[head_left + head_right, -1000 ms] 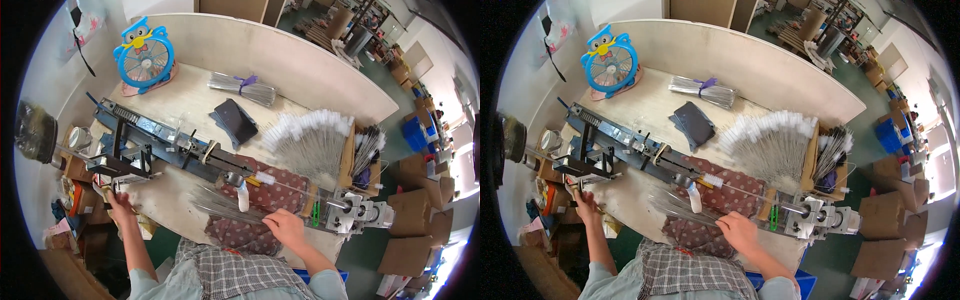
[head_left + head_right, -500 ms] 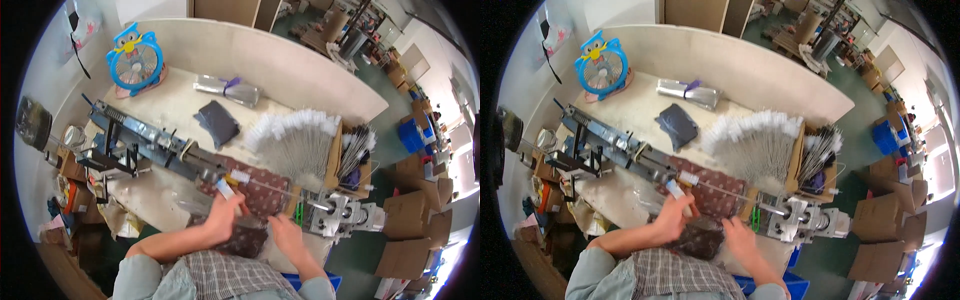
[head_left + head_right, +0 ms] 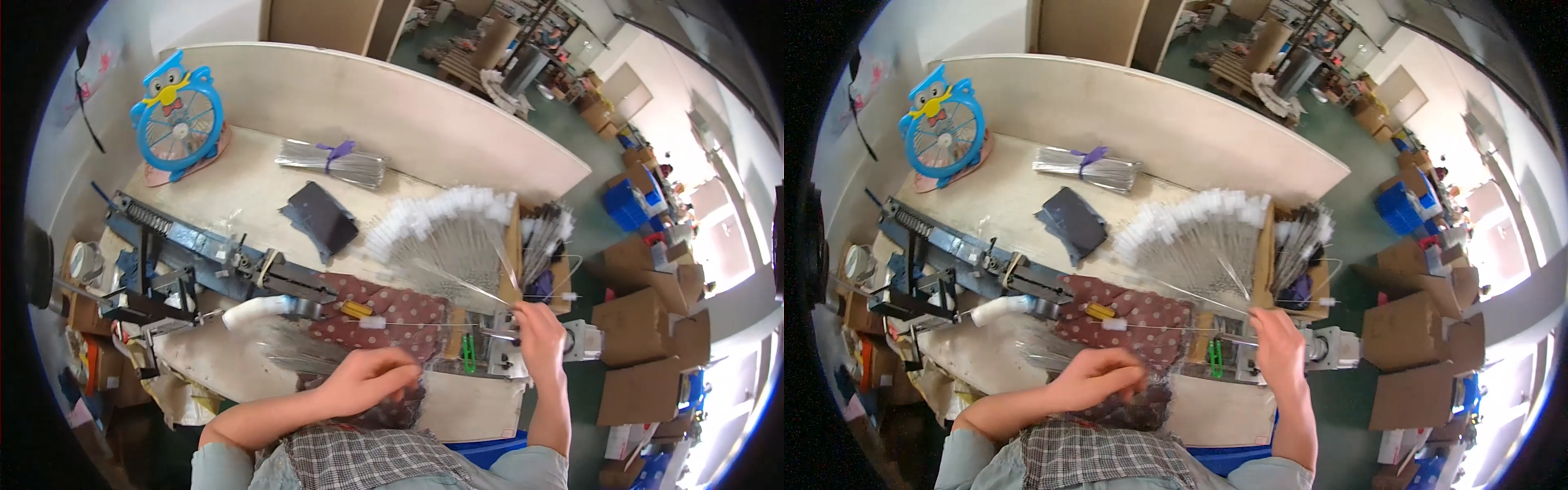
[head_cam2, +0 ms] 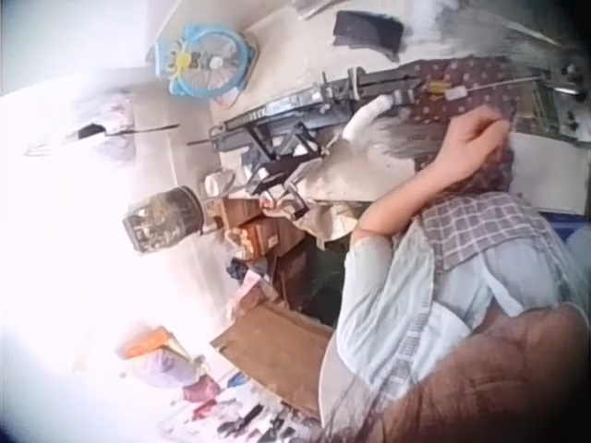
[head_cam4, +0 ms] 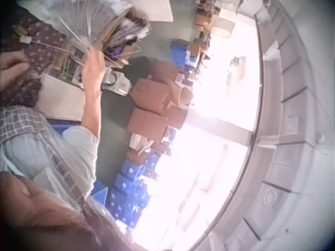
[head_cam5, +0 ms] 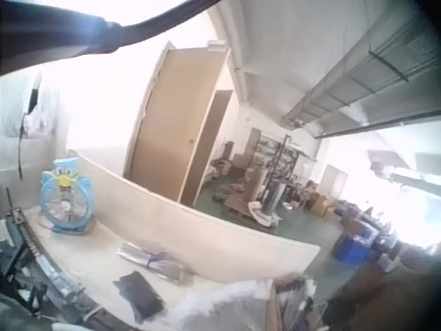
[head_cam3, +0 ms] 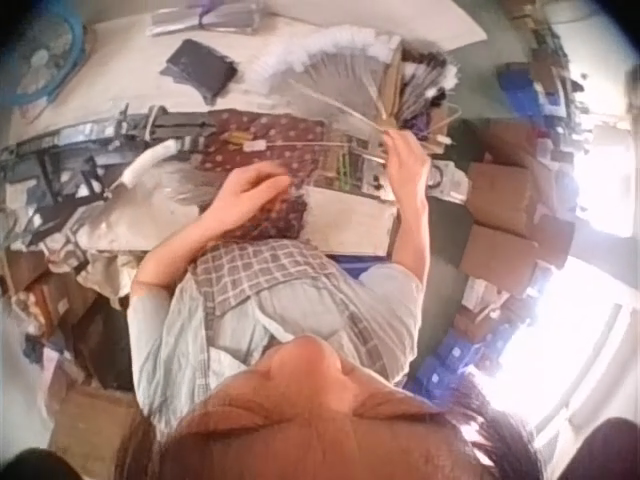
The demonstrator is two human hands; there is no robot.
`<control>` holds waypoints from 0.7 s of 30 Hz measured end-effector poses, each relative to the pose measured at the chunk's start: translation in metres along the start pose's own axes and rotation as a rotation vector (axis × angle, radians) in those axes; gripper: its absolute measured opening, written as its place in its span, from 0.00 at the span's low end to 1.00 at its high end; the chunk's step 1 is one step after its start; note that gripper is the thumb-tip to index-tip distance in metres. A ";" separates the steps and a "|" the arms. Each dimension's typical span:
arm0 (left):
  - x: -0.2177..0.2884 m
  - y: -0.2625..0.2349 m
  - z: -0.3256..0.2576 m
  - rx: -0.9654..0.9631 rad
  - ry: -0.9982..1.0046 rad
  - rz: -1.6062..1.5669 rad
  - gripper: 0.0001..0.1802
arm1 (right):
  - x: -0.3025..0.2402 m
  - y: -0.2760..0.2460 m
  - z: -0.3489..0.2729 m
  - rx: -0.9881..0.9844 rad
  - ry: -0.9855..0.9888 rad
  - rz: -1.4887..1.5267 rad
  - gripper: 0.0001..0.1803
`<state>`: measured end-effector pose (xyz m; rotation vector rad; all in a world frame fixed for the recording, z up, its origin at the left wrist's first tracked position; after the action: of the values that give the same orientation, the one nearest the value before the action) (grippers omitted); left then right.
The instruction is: Assembling small industrial or cosmetic brushes using a manual alignment jig and adhesive.
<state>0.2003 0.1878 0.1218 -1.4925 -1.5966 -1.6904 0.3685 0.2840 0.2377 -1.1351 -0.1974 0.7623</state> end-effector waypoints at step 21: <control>0.037 0.012 0.045 0.387 0.711 1.373 0.17 | -0.020 0.075 0.028 -0.254 -0.151 0.402 0.07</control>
<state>0.2160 0.2378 0.1498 -1.0741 -0.2471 -0.8116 0.3062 0.3067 0.1894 -1.3793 -0.1987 1.2073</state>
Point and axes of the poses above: each hand's wrist, its own z-axis towards the middle knuckle, its own y-axis out of the palm, x = y × z, the point moved 10 cm from there along z, towards the middle knuckle, and after that the axes turned 3 degrees about -y, right-handed, at the moved point
